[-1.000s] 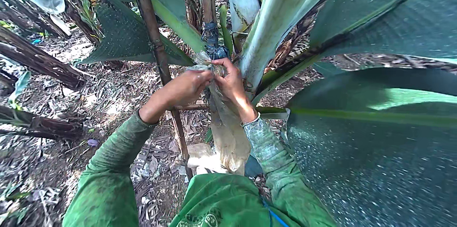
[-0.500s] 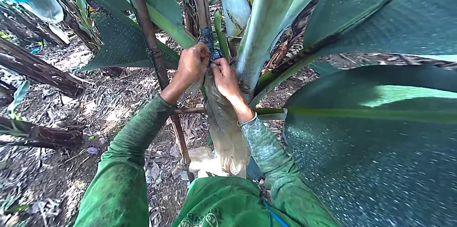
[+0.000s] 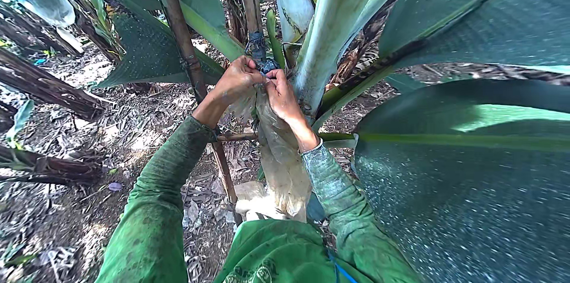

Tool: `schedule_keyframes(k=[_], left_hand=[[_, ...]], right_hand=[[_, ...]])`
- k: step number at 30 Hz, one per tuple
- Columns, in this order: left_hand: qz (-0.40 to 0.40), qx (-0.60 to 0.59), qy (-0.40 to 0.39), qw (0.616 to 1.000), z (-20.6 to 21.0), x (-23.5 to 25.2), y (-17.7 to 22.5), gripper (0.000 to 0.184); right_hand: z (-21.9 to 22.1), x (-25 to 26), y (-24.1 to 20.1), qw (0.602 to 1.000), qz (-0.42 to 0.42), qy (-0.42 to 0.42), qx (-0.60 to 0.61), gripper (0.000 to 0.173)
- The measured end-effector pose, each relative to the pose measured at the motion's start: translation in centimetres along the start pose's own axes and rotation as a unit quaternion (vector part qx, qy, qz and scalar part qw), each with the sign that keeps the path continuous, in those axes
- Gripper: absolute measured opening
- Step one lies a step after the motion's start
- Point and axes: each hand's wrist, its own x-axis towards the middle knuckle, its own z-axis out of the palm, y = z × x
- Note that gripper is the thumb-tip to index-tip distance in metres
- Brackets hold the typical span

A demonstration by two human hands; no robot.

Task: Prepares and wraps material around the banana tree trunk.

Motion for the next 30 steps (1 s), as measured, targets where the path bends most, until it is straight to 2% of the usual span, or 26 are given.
schedule_keyframes(k=[3, 5, 7, 10, 12, 14, 16, 19, 21, 24, 26, 28, 30], left_hand=[[-0.014, -0.055, 0.008, 0.998, 0.2, 0.4, -0.5, 0.037], [-0.008, -0.039, 0.034, 0.999, 0.4, 0.2, -0.7, 0.036], [0.033, 0.074, 0.061, 0.995, 0.5, -0.2, -0.4, 0.042], [0.115, 0.302, 0.097, 0.941, 1.0, -1.3, 0.5, 0.047], [0.156, 0.381, 0.117, 0.904, 1.4, -1.7, 1.0, 0.047], [0.161, 0.419, 0.122, 0.885, 1.4, -2.6, 1.8, 0.045], [0.14, 0.437, 0.084, 0.884, 0.9, -4.0, 2.7, 0.043], [0.065, 0.432, -0.013, 0.9, 0.3, -5.9, 1.6, 0.034], [0.018, 0.465, -0.044, 0.884, 0.5, -6.5, 1.1, 0.029], [0.079, 0.506, -0.056, 0.857, 0.9, -7.7, 0.1, 0.021], [0.125, 0.533, -0.045, 0.835, 1.0, -9.2, -0.4, 0.023], [0.118, 0.602, -0.034, 0.789, 2.8, -9.8, 1.2, 0.028], [0.154, 0.649, -0.022, 0.745, 6.6, -9.8, 2.5, 0.022]], right_hand=[[-0.9, -0.6, 0.1, 1.0, -0.021, -0.018, 0.008, 0.028], [-1.2, -0.8, 0.1, 0.999, -0.03, -0.03, 0.006, 0.028], [-1.1, -0.8, 0.0, 0.999, -0.033, -0.031, -0.008, 0.029], [-0.4, -0.4, -0.2, 0.997, -0.049, -0.032, -0.042, 0.03], [0.0, 0.0, 0.1, 0.995, -0.075, -0.032, -0.049, 0.031], [0.2, 0.2, 1.7, 0.992, -0.115, -0.031, -0.042, 0.037], [-0.3, 0.1, 1.9, 0.991, -0.121, -0.042, -0.035, 0.039], [-0.6, -0.2, 1.7, 0.992, -0.116, -0.046, -0.037, 0.039], [-1.0, -0.7, 1.2, 0.992, -0.109, -0.044, -0.043, 0.04], [-1.8, -1.2, 0.8, 0.993, -0.104, -0.057, -0.025, 0.04], [-2.0, -1.7, 0.8, 0.993, -0.104, -0.059, -0.015, 0.039], [-1.9, -1.7, 0.9, 0.996, -0.073, -0.048, -0.008, 0.036], [-1.5, -1.3, 2.2, 0.997, -0.018, -0.048, 0.054, 0.034]])
